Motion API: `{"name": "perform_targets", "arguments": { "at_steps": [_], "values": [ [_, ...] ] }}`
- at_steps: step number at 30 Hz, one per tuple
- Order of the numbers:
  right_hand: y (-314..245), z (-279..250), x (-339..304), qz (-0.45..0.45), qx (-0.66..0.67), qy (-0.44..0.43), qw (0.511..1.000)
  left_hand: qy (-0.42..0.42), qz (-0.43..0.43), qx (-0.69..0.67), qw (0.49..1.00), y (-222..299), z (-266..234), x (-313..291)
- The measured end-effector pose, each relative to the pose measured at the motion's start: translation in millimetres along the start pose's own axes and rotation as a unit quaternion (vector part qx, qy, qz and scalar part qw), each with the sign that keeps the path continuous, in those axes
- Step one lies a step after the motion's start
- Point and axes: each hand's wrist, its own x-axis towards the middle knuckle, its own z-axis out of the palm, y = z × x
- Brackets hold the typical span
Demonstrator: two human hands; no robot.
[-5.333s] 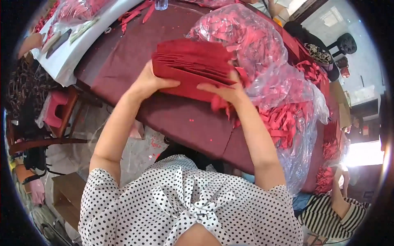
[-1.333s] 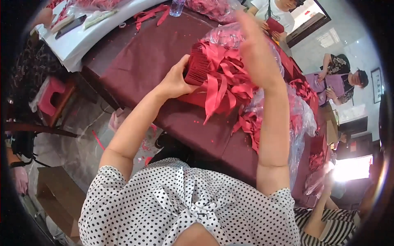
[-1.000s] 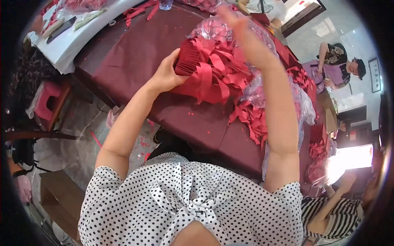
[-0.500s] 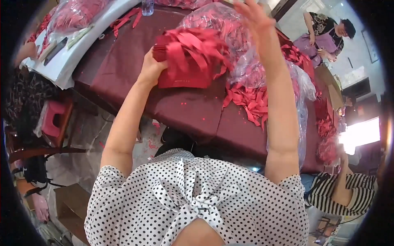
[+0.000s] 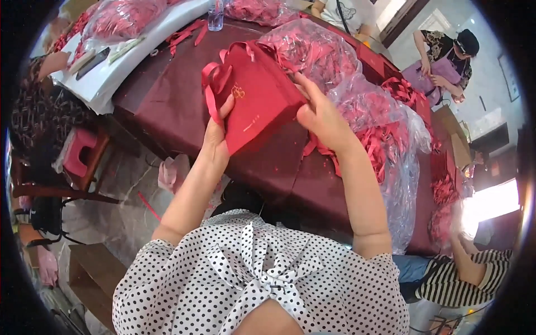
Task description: The person threads ribbon handles into red paper bags by hand, stacks the assembled bags into piles, and packs bundles of bags into plastic bags.
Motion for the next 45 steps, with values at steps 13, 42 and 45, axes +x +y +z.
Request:
{"name": "perform_targets", "arguments": {
  "at_steps": [13,42,45],
  "values": [
    [13.9,49.4,-2.6,-0.101,0.195,0.215,0.952,0.003,0.073,0.018,0.997,-29.2,25.1,3.3],
    [-92.7,-12.1,44.0,-0.114,-0.557,-0.23,0.79,-0.216,0.277,0.636,0.687,78.4,62.7,-10.2],
    [-85.7,-0.6,53.6,-0.144,-0.548,-0.218,0.795,-0.224,0.168,0.677,0.681,35.8,79.4,-1.2]
  ]
}}
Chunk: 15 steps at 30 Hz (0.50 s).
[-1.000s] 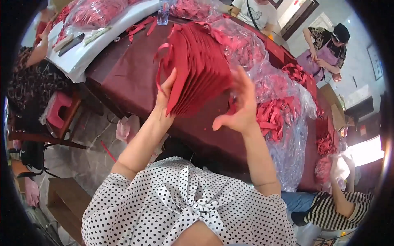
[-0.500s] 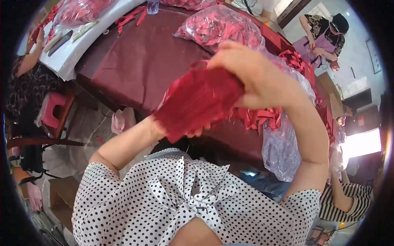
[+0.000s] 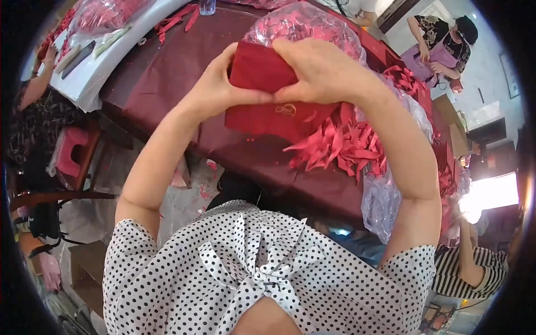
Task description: The person threads ribbon handles into red paper bags by hand, stacks the assembled bags into piles, and packs bundles of bags into plastic bags.
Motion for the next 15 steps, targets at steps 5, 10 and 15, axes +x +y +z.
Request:
{"name": "perform_targets", "arguments": {
  "at_steps": [5,10,15],
  "values": [
    [2.7,11.5,12.1,0.069,-0.009,0.022,0.997,0.083,-0.055,-0.025,0.995,-17.5,2.4,3.2],
    [16.2,78.0,17.7,0.051,0.01,0.079,0.996,0.106,-0.062,-0.068,0.99,-83.5,18.0,-22.8],
    [11.0,78.0,19.6,0.042,-0.021,0.083,0.995,0.108,-0.023,0.006,0.994,-101.1,12.5,-23.9]
  ]
}}
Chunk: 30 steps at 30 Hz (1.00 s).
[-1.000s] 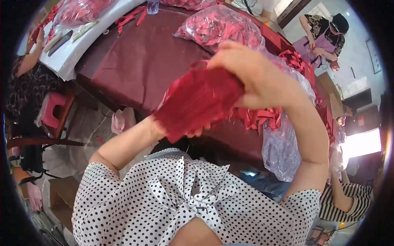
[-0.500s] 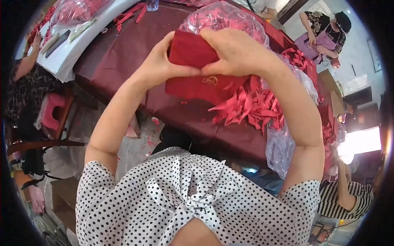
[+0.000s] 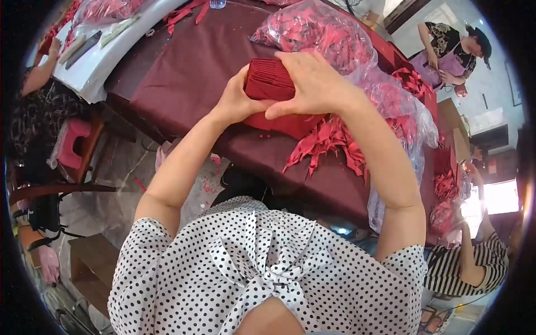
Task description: The person threads ribbon handles into red paper bags by hand, stacks the assembled bags into piles, and packs bundles of bags into plastic bags.
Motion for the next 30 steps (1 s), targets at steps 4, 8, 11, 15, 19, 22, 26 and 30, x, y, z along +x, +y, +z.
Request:
{"name": "perform_targets", "arguments": {
  "at_steps": [4,8,11,15,19,22,26,30],
  "values": [
    [8.3,-25.1,-3.5,-0.039,-0.1,0.091,0.99,-0.007,0.003,-0.014,1.0,5.8,7.6,6.6],
    [-19.4,-29.4,17.5,0.028,-0.045,0.134,0.99,0.002,0.011,0.018,1.0,12.3,5.1,1.2],
    [-22.5,7.3,12.6,0.074,0.041,-0.003,0.996,0.015,0.011,-0.014,1.0,1.7,4.1,5.2],
    [8.3,-20.0,0.1,0.067,0.331,0.029,0.941,0.024,-0.002,-0.011,1.0,2.1,6.0,3.1],
    [38.9,-24.5,-46.8,0.053,0.084,-0.057,0.993,0.013,0.006,0.006,1.0,7.3,8.2,4.2],
    [50.2,-23.7,-86.5,0.122,0.243,-0.044,0.961,0.011,0.016,0.03,0.999,7.1,8.6,4.7],
    [50.9,-26.0,-111.2,0.171,0.201,-0.158,0.952,0.001,0.008,0.01,1.0,9.4,7.7,5.5],
    [27.6,-63.3,-108.5,0.126,0.098,0.083,0.984,0.014,-0.021,0.035,0.999,2.9,11.5,8.7]
  ]
}}
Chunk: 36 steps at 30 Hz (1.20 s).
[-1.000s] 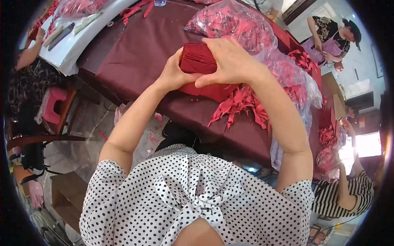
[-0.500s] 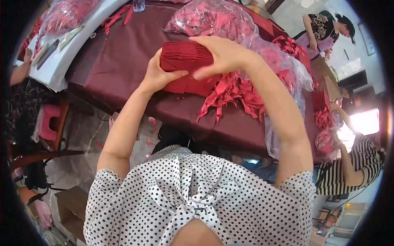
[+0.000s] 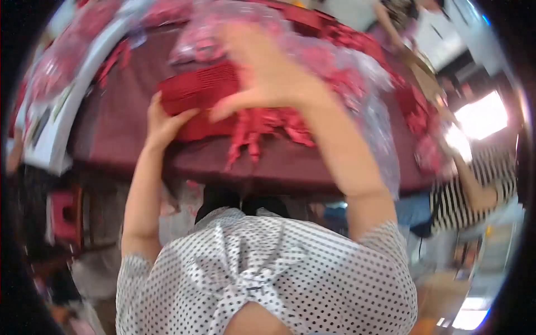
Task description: The person threads ribbon handles into red paper bags by hand, stacks the assembled bags into piles, and packs bundles of bags into plastic bags.
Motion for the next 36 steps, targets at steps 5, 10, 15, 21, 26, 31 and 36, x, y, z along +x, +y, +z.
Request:
{"name": "perform_targets", "arguments": {
  "at_steps": [5,10,15,21,26,31,36],
  "values": [
    [-19.7,62.6,63.4,-0.051,-0.22,-0.056,0.973,0.017,-0.019,0.038,0.999,-5.9,-10.4,-1.7],
    [-5.4,75.6,51.4,-0.041,-0.094,-0.03,0.994,0.045,0.001,0.013,0.999,6.8,-1.6,-8.3],
    [-53.3,15.2,-8.4,-0.018,-0.09,0.14,0.986,0.007,0.202,0.204,0.958,88.3,-31.8,11.7],
    [-65.4,-10.0,-78.6,0.112,0.167,0.337,0.92,-0.067,0.171,-0.046,0.982,128.9,9.6,-3.9],
    [-54.3,38.9,-108.1,0.224,0.285,0.33,0.872,0.008,-0.139,-0.254,0.957,85.5,98.9,-53.0],
    [-29.6,79.4,-119.2,0.27,0.359,0.308,0.839,-0.049,-0.206,-0.175,0.962,45.1,85.3,-57.6],
    [-15.9,80.2,-97.4,0.318,0.633,0.291,0.643,-0.098,-0.227,-0.024,0.969,85.9,96.0,-12.0]
  ]
}}
